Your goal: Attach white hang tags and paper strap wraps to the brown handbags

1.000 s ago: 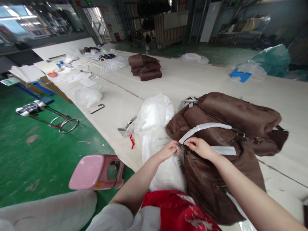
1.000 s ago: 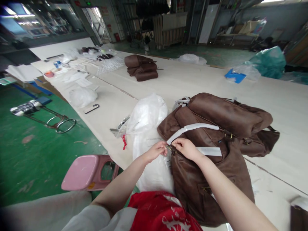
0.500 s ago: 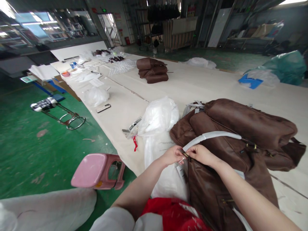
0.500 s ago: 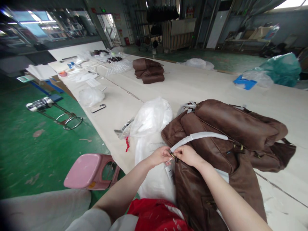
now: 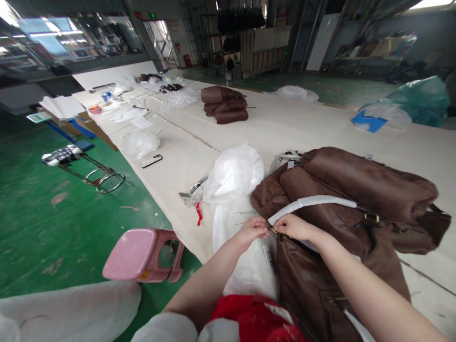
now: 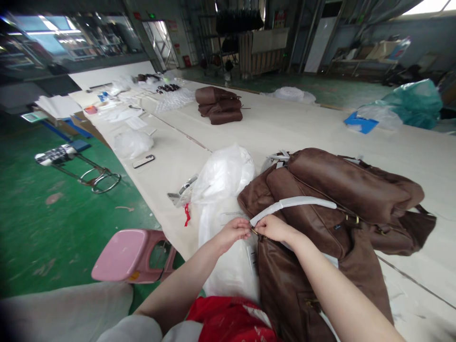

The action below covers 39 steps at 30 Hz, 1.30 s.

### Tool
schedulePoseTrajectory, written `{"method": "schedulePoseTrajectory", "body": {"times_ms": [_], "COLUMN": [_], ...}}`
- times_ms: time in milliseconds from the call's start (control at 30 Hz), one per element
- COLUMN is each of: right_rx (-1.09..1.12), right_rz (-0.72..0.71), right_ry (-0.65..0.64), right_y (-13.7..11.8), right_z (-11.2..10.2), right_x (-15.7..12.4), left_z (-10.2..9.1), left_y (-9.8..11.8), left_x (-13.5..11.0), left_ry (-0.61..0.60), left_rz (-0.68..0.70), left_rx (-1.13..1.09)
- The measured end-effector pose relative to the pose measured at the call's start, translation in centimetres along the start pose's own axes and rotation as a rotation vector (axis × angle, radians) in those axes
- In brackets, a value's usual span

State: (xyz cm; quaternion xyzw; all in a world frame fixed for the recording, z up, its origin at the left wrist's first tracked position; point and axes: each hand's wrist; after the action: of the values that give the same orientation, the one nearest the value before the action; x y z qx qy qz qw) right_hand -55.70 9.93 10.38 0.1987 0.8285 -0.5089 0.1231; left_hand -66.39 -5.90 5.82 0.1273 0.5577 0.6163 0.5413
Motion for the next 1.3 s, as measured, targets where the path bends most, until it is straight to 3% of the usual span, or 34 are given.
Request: {"method": "schedulePoseTrajectory", "body": {"times_ms": [300, 600, 933, 1100, 1300], "right_rx": [0.183, 0.218, 0.192, 0.182, 0.227], "right_rz": [0.083, 0.023, 0.071, 0.13, 0.112], "right_ry": [0.051, -0.052, -0.12, -0.076, 0.072], "right_y": [1.8, 1.6, 0.5, -0.1, 0.2], "right_z": [1.4, 0.8, -0.2, -0.1, 1.3], "right_x": [1.4, 1.4, 1.4, 1.5, 1.1], "left_z": [0.1, 1.2, 1.9, 2.3, 1.5], "left_y": [0.2, 0.1, -0.8, -1.0, -0.6], "left_x": [-0.3, 0.2, 0.2, 0.5, 0.4], "left_ry": [-0.087, -0.064, -0.059, -0.055, -0.043], "left_rz": [0.112, 0.106, 0.023, 0.009, -0.013], "left_rx": [-0.045, -0.152, -0.593, -0.643, -0.613]}}
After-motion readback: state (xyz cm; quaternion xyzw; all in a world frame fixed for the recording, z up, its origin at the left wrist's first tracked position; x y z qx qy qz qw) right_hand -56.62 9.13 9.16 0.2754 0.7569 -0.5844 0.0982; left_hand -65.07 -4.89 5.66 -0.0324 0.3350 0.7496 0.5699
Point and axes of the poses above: each hand's wrist, its own x-axis towards the middle knuckle, its own z-axis out of the palm, y = z × x
